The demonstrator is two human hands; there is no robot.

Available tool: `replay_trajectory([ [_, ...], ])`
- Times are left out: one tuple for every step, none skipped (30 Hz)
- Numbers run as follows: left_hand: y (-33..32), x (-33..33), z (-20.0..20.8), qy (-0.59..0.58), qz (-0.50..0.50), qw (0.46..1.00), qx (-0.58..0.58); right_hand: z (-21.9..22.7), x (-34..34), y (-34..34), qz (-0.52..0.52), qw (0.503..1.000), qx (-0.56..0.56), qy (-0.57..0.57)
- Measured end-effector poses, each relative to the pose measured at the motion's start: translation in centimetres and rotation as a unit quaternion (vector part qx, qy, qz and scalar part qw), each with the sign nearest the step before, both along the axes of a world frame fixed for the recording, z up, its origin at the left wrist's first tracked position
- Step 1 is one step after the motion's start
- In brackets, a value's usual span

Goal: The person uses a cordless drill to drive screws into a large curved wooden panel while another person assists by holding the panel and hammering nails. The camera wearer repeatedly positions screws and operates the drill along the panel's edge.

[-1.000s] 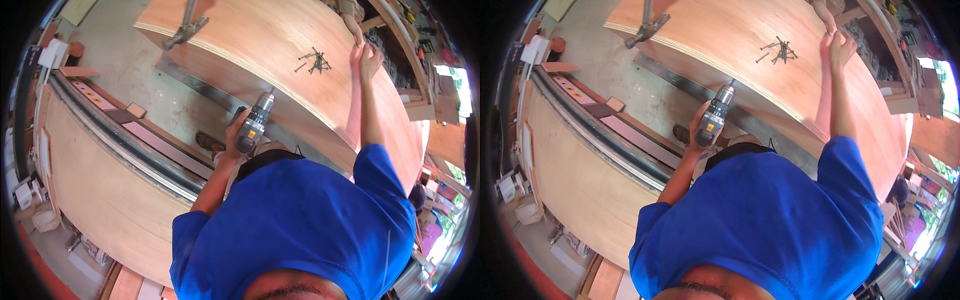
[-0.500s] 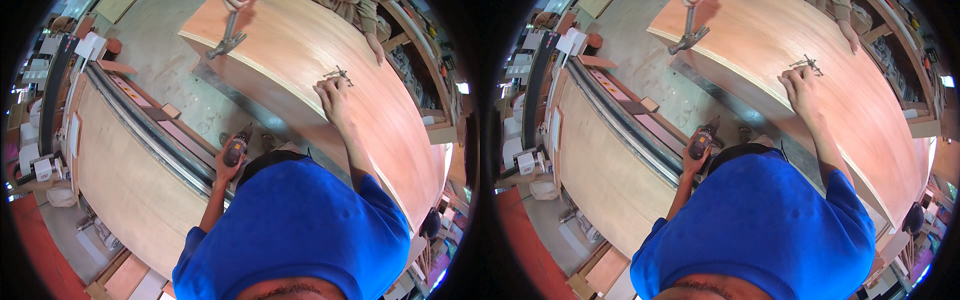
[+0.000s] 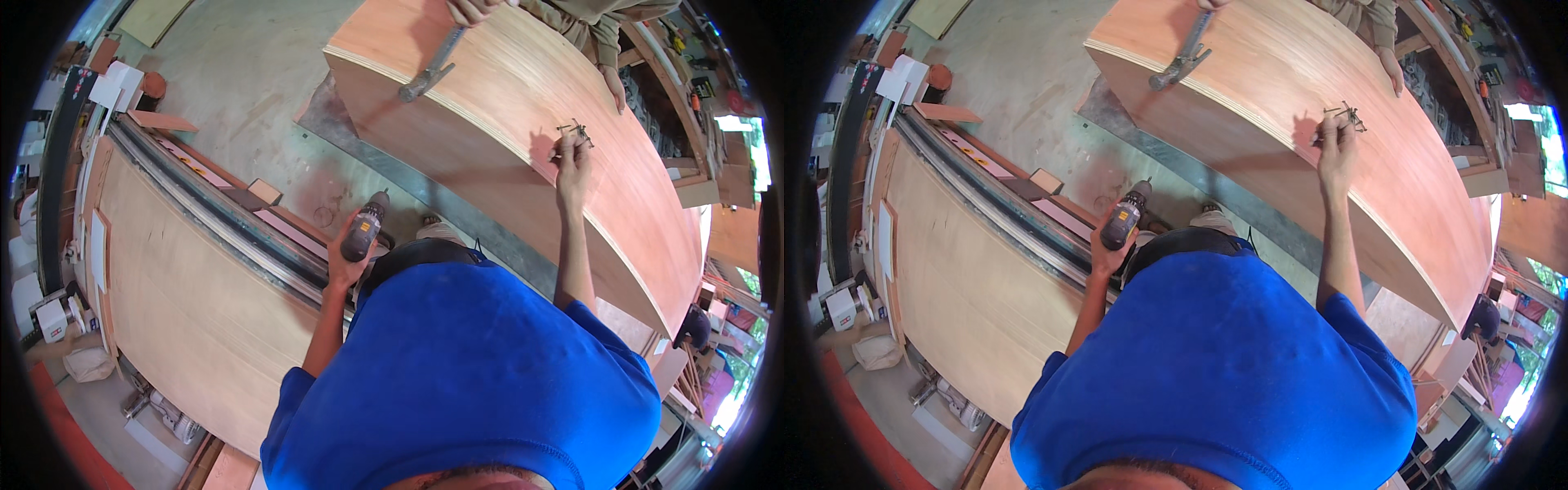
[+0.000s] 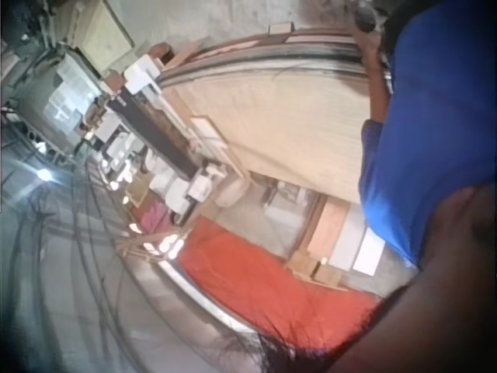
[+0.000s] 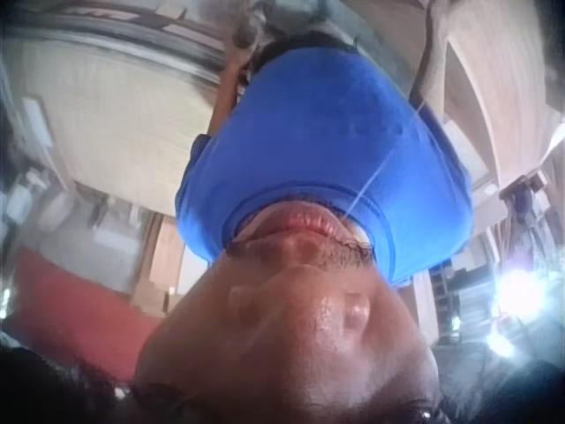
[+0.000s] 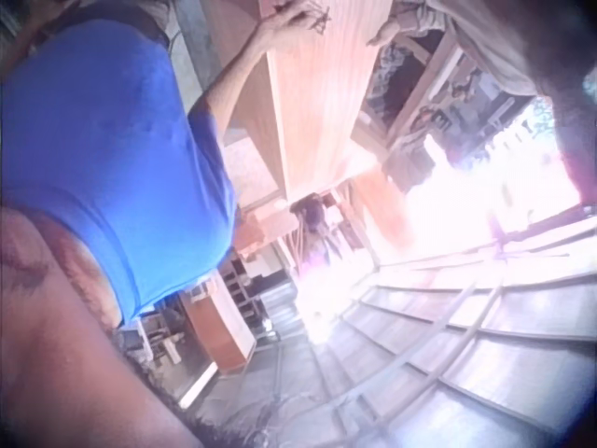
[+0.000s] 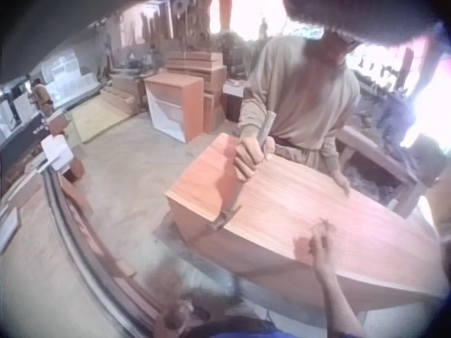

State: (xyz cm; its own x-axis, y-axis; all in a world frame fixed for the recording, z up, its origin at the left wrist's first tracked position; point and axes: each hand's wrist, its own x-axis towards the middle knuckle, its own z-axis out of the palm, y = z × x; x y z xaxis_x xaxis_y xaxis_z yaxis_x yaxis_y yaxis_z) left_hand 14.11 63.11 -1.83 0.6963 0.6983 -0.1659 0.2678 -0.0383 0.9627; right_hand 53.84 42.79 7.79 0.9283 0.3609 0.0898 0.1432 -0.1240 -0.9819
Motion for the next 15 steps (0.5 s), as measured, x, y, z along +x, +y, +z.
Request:
replay_trajectory([
  [1.1,-0.3,0.1,-0.007,-0.011,1.000,0.006,0.0,-1.7,0.9,0.005,0.997,0.039,0.063],
  [2.2,-0.3,0.3,-0.014,-0.024,1.000,0.010,-0.2,-4.1,2.0,0.007,0.989,0.076,0.127],
  [3.2,-0.4,0.6,-0.007,-0.036,0.999,-0.003,-0.4,-6.0,2.9,0.018,0.983,0.092,0.157],
  [4.0,-0.5,0.7,-0.015,-0.040,0.999,0.010,-0.7,-7.7,3.7,0.031,0.976,0.107,0.190],
  [4.7,-0.5,0.5,-0.021,-0.046,0.999,0.021,-0.8,-9.4,4.4,0.031,0.966,0.111,0.230],
  [5.3,-0.5,0.4,-0.027,-0.051,0.998,0.032,-0.8,-11.0,5.4,0.028,0.957,0.123,0.260],
  [5.9,-0.3,0.5,-0.023,-0.062,0.997,0.033,-1.1,-12.3,6.4,0.030,0.945,0.142,0.294],
  [6.3,-0.2,1.4,-0.015,-0.074,0.997,0.030,-1.6,-13.3,7.1,0.031,0.930,0.160,0.329],
  [6.6,0.0,2.5,-0.006,-0.086,0.996,0.027,-2.8,-14.5,7.3,0.034,0.917,0.152,0.366],
  [7.1,0.6,3.1,-0.004,-0.093,0.995,0.032,-4.3,-14.9,7.9,0.043,0.904,0.149,0.398],
  [7.2,0.8,2.6,-0.052,-0.107,0.992,0.033,-5.1,-15.4,8.9,0.052,0.889,0.149,0.430],
  [7.4,0.9,2.3,-0.054,-0.118,0.991,0.033,-5.7,-15.9,9.9,0.041,0.880,0.136,0.453],
  [7.4,1.3,2.9,-0.055,-0.132,0.989,0.031,-6.1,-16.5,11.1,0.028,0.871,0.122,0.475],
  [7.4,1.9,3.4,-0.060,-0.149,0.987,0.027,-6.2,-17.0,11.9,0.011,0.863,0.107,0.494],
  [7.5,2.4,3.5,-0.066,-0.162,0.984,0.012,-6.8,-17.1,12.8,0.029,0.857,0.116,0.501],
])
